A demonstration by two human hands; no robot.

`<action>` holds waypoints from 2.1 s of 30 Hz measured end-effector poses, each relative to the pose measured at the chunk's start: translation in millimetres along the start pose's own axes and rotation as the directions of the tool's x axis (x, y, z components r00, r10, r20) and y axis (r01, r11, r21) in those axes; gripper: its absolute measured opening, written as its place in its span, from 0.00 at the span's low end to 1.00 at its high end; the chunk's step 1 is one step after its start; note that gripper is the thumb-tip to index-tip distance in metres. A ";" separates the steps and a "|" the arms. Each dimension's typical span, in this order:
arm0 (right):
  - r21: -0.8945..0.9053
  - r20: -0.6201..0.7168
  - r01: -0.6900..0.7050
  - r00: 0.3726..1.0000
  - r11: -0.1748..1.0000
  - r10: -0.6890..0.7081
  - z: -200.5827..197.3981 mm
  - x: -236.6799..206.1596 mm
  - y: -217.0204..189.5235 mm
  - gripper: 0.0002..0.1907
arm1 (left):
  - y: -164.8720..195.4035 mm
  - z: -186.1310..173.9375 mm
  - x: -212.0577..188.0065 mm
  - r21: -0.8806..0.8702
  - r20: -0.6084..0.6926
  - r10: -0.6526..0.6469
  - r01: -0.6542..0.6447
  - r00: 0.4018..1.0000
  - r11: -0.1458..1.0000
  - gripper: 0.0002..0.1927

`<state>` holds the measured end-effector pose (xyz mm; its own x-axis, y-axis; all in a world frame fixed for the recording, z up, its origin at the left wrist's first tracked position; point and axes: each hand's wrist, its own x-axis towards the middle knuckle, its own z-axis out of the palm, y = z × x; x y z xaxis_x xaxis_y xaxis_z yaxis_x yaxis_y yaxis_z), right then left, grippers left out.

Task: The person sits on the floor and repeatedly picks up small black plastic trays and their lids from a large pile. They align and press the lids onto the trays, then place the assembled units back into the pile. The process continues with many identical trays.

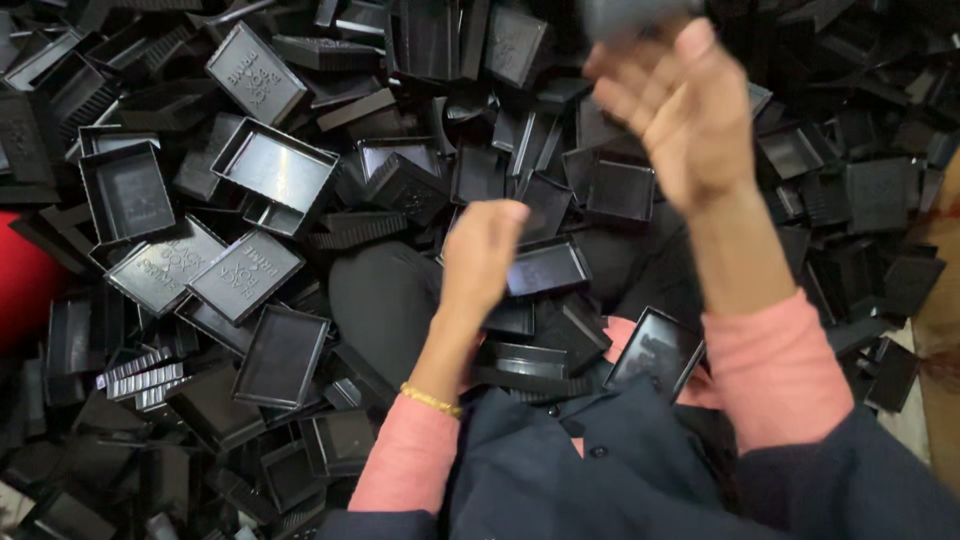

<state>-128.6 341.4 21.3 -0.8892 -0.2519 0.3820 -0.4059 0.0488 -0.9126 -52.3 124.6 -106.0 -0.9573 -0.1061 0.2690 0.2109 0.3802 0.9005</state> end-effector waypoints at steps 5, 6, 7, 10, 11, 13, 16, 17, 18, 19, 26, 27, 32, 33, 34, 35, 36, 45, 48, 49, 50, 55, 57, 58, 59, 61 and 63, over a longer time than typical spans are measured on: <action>-0.462 0.270 0.132 0.963 0.877 -0.003 25.2 10.3 53.1 0.18 | -5.0 38.3 0.7 0.549 0.349 0.149 -0.330 0.925 0.768 0.11; -0.550 0.458 0.409 0.877 0.728 -0.147 41.6 5.2 69.1 0.24 | -4.1 39.6 -2.0 0.629 0.379 0.114 -0.346 0.919 0.697 0.07; -0.554 0.645 0.655 0.728 0.513 -0.233 52.9 0.4 83.2 0.30 | -3.2 36.5 -4.9 0.610 0.389 0.111 -0.346 0.915 0.713 0.07; -0.664 0.634 0.599 0.769 0.447 -0.089 59.6 -16.7 105.6 0.26 | 1.2 10.5 -20.4 0.535 0.373 -0.018 -0.199 0.928 0.821 0.09; -0.712 0.548 0.513 0.833 0.480 -0.078 56.5 -19.0 105.4 0.23 | 1.6 -3.2 -25.2 0.482 0.344 -0.132 -0.054 0.930 0.874 0.11; -0.778 0.355 0.318 0.934 0.542 -0.038 47.2 -24.6 91.1 0.18 | -0.6 -27.7 -25.6 0.354 0.236 -0.196 0.104 0.952 0.930 0.18; -0.647 -0.017 -0.035 0.999 0.762 0.031 48.1 -52.4 47.7 0.15 | -3.4 -47.4 -24.1 0.075 0.033 -0.214 0.211 0.976 0.975 0.28; -0.622 0.020 0.020 1.000 0.782 -0.010 53.8 -65.5 33.6 0.16 | -2.8 -47.6 -23.6 -0.062 0.031 -0.311 0.313 0.950 0.948 0.29; -0.595 0.055 0.073 0.997 0.801 -0.050 63.0 -81.6 22.5 0.17 | -1.4 -45.5 -23.2 -0.196 0.045 -0.406 0.407 0.913 0.892 0.30; -0.509 0.099 0.061 0.995 0.859 -0.012 75.5 -99.5 15.0 0.20 | 1.0 -42.9 -25.0 -0.414 0.130 -0.406 0.422 0.905 0.807 0.33; 0.132 0.085 -0.529 0.849 0.838 0.522 91.0 -136.3 23.9 0.33 | 23.0 -23.3 -38.2 -0.869 0.330 -0.355 0.428 0.875 0.249 0.24; 0.097 0.047 -0.508 0.861 0.856 0.506 87.8 -136.9 24.1 0.35 | 24.2 -21.3 -37.8 -0.885 0.326 -0.358 0.416 0.875 0.210 0.21; -0.045 -0.023 -0.486 0.874 0.873 0.486 91.3 -145.7 7.5 0.39 | 29.4 -9.8 -40.7 -0.845 0.219 -0.330 0.348 0.918 0.406 0.25; -0.031 -0.016 -0.485 0.875 0.874 0.485 94.6 -146.2 3.7 0.39 | 30.5 -8.5 -40.9 -0.824 0.185 -0.325 0.327 0.927 0.463 0.26; -0.016 -0.008 -0.483 0.876 0.876 0.483 97.8 -146.2 0.2 0.39 | 31.8 -7.8 -41.4 -0.809 0.180 -0.327 0.329 0.928 0.488 0.26; -0.002 0.003 -0.481 0.877 0.877 0.481 100.4 -146.0 -3.1 0.39 | 33.2 -7.5 -41.5 -0.793 0.173 -0.329 0.329 0.928 0.513 0.26; -0.011 -0.020 -0.472 0.881 0.881 0.472 102.0 -145.8 -6.4 0.38 | 34.7 -7.2 -41.2 -0.777 0.166 -0.333 0.331 0.928 0.536 0.27; -0.145 -0.114 -0.370 0.928 0.918 0.356 101.8 -154.0 -11.9 0.37 | 41.4 3.6 -38.7 -0.792 0.104 -0.210 0.209 0.972 0.574 0.30; 0.169 0.086 -0.452 0.892 0.876 0.443 89.5 -151.1 -0.3 0.35 | 36.5 -2.8 -37.2 -0.785 0.180 -0.254 0.295 0.950 0.545 0.28; 0.249 0.174 -0.509 0.861 0.824 0.479 81.7 -149.4 3.5 0.34 | 32.7 -8.9 -33.0 -0.672 0.131 -0.184 0.224 0.974 0.706 0.25; 0.318 0.263 -0.569 0.821 0.758 0.506 74.8 -148.4 6.8 0.33 | 28.1 -16.9 -27.7 -0.532 0.098 -0.108 0.144 0.989 0.835 0.23; 0.344 0.239 -0.635 0.772 0.692 0.589 71.4 -152.2 19.6 0.24 | 13.8 -41.4 -21.7 0.047 -0.155 -0.066 0.074 0.986 0.996 0.22; 0.275 0.100 -0.539 0.839 0.796 0.534 86.1 -158.2 20.9 0.23 | 10.0 -44.1 -25.6 0.030 -0.238 -0.077 0.087 0.968 0.996 0.25; 0.254 0.041 -0.508 0.856 0.823 0.516 94.9 -160.7 19.8 0.21 | 8.5 -43.7 -28.9 0.018 -0.250 -0.074 0.081 0.965 0.997 0.24; 0.231 -0.018 -0.476 0.870 0.848 0.493 99.2 -162.4 16.3 0.19 | 6.8 -43.8 -32.0 0.007 -0.264 -0.069 0.074 0.962 0.997 0.24; 0.172 0.018 -0.444 0.894 0.879 0.448 101.7 -155.2 6.6 0.16 | 2.7 -42.6 -34.5 -0.031 -0.290 -0.081 0.076 0.954 0.997 0.23; 0.026 0.080 -0.405 0.912 0.914 0.402 94.0 -133.1 -7.7 0.15 | -1.7 -42.5 -32.5 -0.084 -0.308 -0.124 0.103 0.943 0.991 0.22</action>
<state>12.8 283.7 -36.1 -0.9574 -0.2872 -0.0299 -0.0055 0.1216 -0.9926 -13.1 88.3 -101.7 -0.8683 -0.4298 0.2475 0.1275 0.2889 0.9488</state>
